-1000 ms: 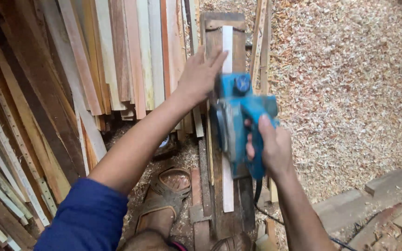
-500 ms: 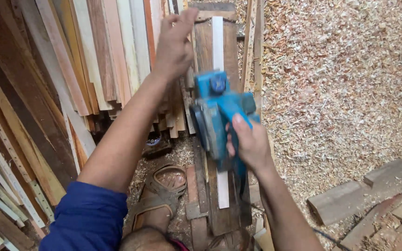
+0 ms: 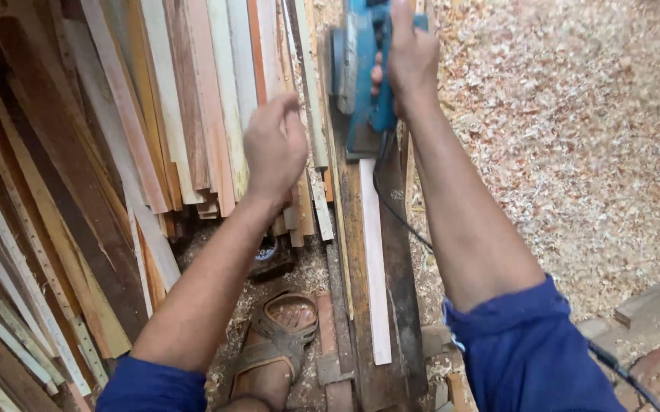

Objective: The person is using an electric hand planer to smooth and thin individual wooden strips placed on a wooden guide.

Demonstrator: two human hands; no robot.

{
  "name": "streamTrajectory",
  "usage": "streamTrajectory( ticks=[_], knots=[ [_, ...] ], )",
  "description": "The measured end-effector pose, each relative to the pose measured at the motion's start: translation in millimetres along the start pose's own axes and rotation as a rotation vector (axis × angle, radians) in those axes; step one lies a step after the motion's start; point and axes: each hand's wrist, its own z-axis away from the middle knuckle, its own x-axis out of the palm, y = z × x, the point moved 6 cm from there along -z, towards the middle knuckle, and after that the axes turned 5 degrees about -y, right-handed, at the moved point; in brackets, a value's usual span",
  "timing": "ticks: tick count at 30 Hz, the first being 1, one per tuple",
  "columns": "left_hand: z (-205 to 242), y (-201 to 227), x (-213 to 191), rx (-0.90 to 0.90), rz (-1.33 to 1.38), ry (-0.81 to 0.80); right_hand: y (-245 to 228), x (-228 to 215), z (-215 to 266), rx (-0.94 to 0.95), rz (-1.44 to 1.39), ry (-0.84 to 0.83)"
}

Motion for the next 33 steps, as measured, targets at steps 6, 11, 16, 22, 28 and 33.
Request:
streamTrajectory(
  ticks=[6, 11, 16, 22, 28, 33],
  knots=[
    [71.9, -48.3, 92.6, -0.329, -0.231, -0.473, 29.0, -83.1, 114.1, 0.123, -0.049, 0.222],
    [96.0, 9.2, 126.7, -0.374, -0.417, -0.681, 90.1, -167.8, 198.0, 0.297, -0.24, 0.39],
    [95.2, 13.6, 148.3, -0.45, -0.17, -0.563, 163.8, -237.4, 247.4, 0.392, -0.427, 0.602],
    [105.5, 35.2, 125.6, -0.54, -0.084, -0.578, 194.9, -250.7, 280.9, 0.449, -0.553, 0.729],
    [95.8, 10.7, 125.3, -0.424, -0.084, -0.475, 194.5, -250.5, 285.7, 0.382, -0.59, 0.706],
    [92.7, 13.2, 95.2, -0.348, 0.038, -0.383, 156.2, -230.1, 312.9, 0.197, -0.337, 0.947]
  ],
)
